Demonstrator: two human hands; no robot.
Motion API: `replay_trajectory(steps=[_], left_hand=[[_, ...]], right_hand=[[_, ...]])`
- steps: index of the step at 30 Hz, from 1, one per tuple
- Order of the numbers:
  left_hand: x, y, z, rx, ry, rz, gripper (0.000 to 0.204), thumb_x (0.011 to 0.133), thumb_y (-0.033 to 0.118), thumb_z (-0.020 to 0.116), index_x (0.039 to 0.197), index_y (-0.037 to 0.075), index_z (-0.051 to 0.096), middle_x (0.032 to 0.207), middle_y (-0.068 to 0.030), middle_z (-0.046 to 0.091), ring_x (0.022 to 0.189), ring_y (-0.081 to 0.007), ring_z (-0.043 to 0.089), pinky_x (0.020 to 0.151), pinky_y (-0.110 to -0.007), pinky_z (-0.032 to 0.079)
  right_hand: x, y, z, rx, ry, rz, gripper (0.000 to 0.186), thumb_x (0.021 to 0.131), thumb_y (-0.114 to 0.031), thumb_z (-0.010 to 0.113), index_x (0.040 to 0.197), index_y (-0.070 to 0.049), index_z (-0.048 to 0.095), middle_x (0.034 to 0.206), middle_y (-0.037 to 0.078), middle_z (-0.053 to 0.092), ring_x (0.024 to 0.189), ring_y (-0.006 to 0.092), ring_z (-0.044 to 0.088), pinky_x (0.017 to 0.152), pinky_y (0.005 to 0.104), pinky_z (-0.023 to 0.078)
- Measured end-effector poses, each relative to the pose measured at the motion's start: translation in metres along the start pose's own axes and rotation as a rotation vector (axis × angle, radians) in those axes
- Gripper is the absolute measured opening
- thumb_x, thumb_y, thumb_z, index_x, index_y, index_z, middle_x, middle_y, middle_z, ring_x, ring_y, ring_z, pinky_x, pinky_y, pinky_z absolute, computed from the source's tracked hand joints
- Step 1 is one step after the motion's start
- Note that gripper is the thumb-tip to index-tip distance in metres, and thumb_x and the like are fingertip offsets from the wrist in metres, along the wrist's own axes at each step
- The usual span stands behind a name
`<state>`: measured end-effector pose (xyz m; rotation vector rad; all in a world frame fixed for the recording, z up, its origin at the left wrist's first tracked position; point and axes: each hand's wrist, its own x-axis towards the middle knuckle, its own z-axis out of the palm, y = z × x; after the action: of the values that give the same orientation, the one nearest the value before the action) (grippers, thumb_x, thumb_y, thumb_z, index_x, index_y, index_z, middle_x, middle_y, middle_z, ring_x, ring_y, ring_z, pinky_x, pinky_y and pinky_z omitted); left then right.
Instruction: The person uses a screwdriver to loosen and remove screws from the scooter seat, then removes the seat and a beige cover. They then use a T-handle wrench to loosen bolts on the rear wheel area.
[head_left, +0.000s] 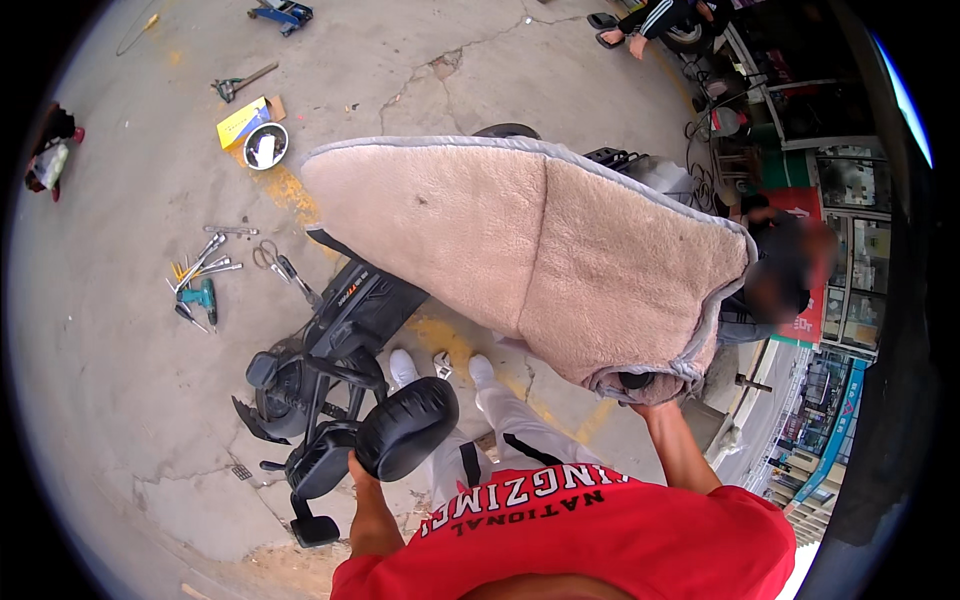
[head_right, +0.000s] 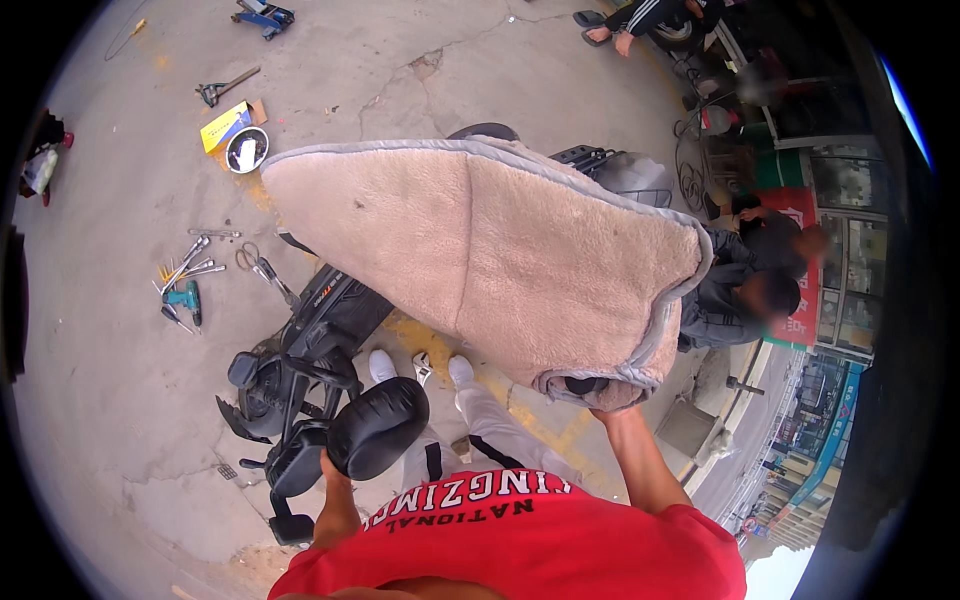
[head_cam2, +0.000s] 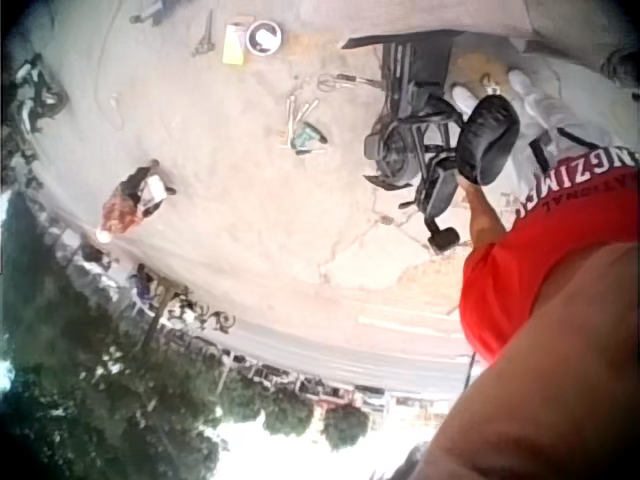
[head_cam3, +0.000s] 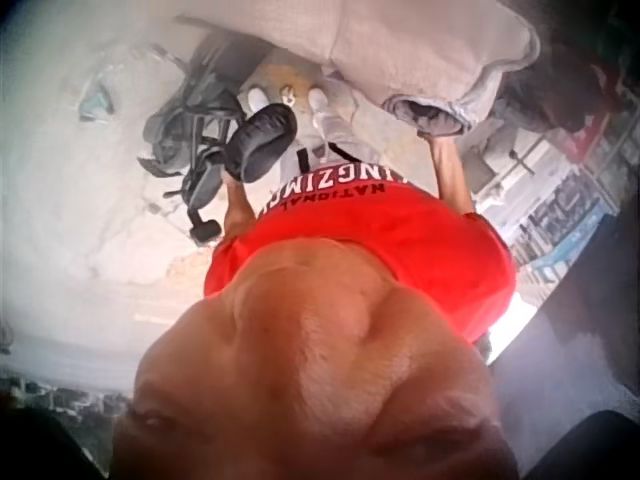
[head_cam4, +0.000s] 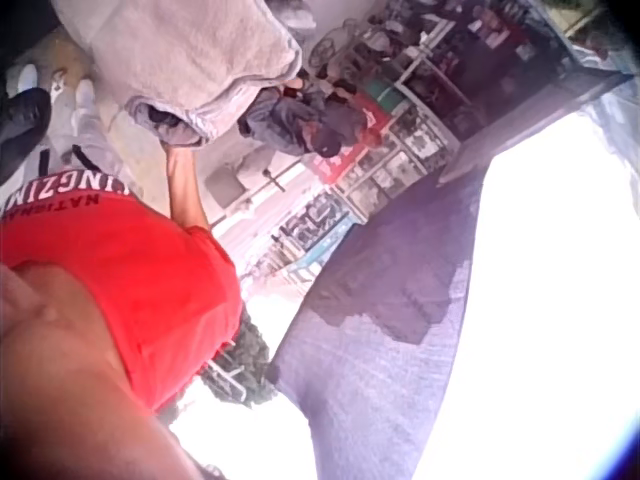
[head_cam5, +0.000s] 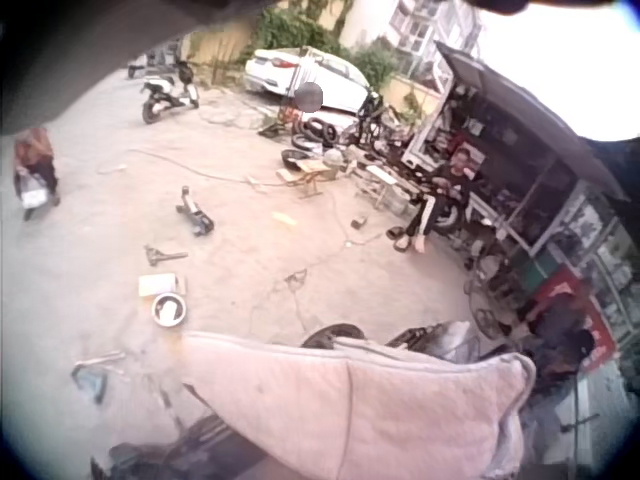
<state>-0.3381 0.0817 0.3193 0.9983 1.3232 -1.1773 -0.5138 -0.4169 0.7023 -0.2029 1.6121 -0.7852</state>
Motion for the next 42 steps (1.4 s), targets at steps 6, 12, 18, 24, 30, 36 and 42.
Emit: replay_trajectory(steps=[6, 12, 18, 24, 30, 36, 42], left_hand=[[0.03, -0.019, -0.015, 0.009, 0.03, -0.005, 0.054, 0.091, 0.04, 0.027, 0.121, 0.001, 0.051, 0.122, -0.0123, 0.055, 0.112, -0.0285, 0.051, 0.099, -0.04, 0.037], [0.065, -0.034, -0.034, 0.017, 0.051, -0.016, 0.056, 0.091, 0.04, 0.026, 0.125, 0.001, 0.047, 0.127, -0.0119, 0.05, 0.119, -0.0291, 0.045, 0.102, -0.041, 0.033], [0.072, -0.042, -0.04, 0.035, 0.071, 0.024, 0.051, 0.09, 0.036, 0.028, 0.117, 0.0, 0.053, 0.116, -0.0119, 0.057, 0.108, -0.0274, 0.054, 0.096, -0.041, 0.041], [0.08, -0.046, -0.038, 0.065, 0.106, -0.01, 0.045, 0.091, 0.031, 0.031, 0.108, -0.002, 0.056, 0.106, -0.0137, 0.062, 0.098, -0.0264, 0.06, 0.09, -0.039, 0.046], [0.076, -0.053, -0.022, 0.285, 0.287, 0.073, 0.045, 0.091, 0.034, 0.036, 0.112, -0.002, 0.054, 0.106, -0.0128, 0.061, 0.095, -0.0254, 0.061, 0.087, -0.037, 0.046], [0.049, -0.053, -0.001, 0.275, 0.192, 0.023, 0.054, 0.092, 0.046, 0.032, 0.126, 0.006, 0.046, 0.126, -0.0096, 0.05, 0.114, -0.0259, 0.05, 0.098, -0.038, 0.038], [0.046, -0.047, -0.002, 0.474, 0.263, -0.096, 0.066, 0.084, 0.063, 0.037, 0.137, 0.024, 0.034, 0.141, -0.0007, 0.034, 0.129, -0.0289, 0.032, 0.1, -0.061, 0.02]], right_hand=[[0.033, 0.019, -0.037, -0.114, -0.015, 0.041, 0.049, 0.091, -0.04, 0.037, 0.133, -0.014, 0.033, 0.135, 0.01, 0.039, 0.123, 0.0287, 0.038, 0.099, 0.0463, 0.037], [0.063, 0.025, -0.061, -0.309, -0.164, 0.024, 0.049, 0.091, -0.035, 0.043, 0.132, -0.01, 0.033, 0.136, 0.01, 0.036, 0.123, 0.0283, 0.038, 0.101, 0.0434, 0.035], [0.091, 0.034, -0.082, -0.364, -0.13, 0.006, 0.05, 0.091, -0.035, 0.042, 0.133, -0.01, 0.032, 0.137, 0.01, 0.036, 0.123, 0.0279, 0.037, 0.102, 0.043, 0.034], [0.101, 0.044, -0.092, -0.392, -0.088, 0.015, 0.051, 0.091, -0.036, 0.042, 0.134, -0.01, 0.031, 0.137, 0.01, 0.036, 0.124, 0.0274, 0.037, 0.102, 0.0426, 0.033], [0.102, 0.061, -0.103, -0.384, -0.066, 0.008, 0.051, 0.091, -0.036, 0.041, 0.134, -0.01, 0.031, 0.138, 0.009, 0.035, 0.124, 0.0269, 0.037, 0.103, 0.0422, 0.032], [0.104, 0.071, -0.112, -0.36, -0.083, 0.001, 0.052, 0.091, -0.036, 0.041, 0.135, -0.01, 0.03, 0.138, 0.009, 0.035, 0.124, 0.0265, 0.037, 0.104, 0.0417, 0.031], [0.108, 0.069, -0.123, -0.324, -0.085, -0.042, 0.053, 0.091, -0.036, 0.041, 0.136, -0.01, 0.029, 0.139, 0.009, 0.034, 0.125, 0.026, 0.036, 0.104, 0.0413, 0.03]])
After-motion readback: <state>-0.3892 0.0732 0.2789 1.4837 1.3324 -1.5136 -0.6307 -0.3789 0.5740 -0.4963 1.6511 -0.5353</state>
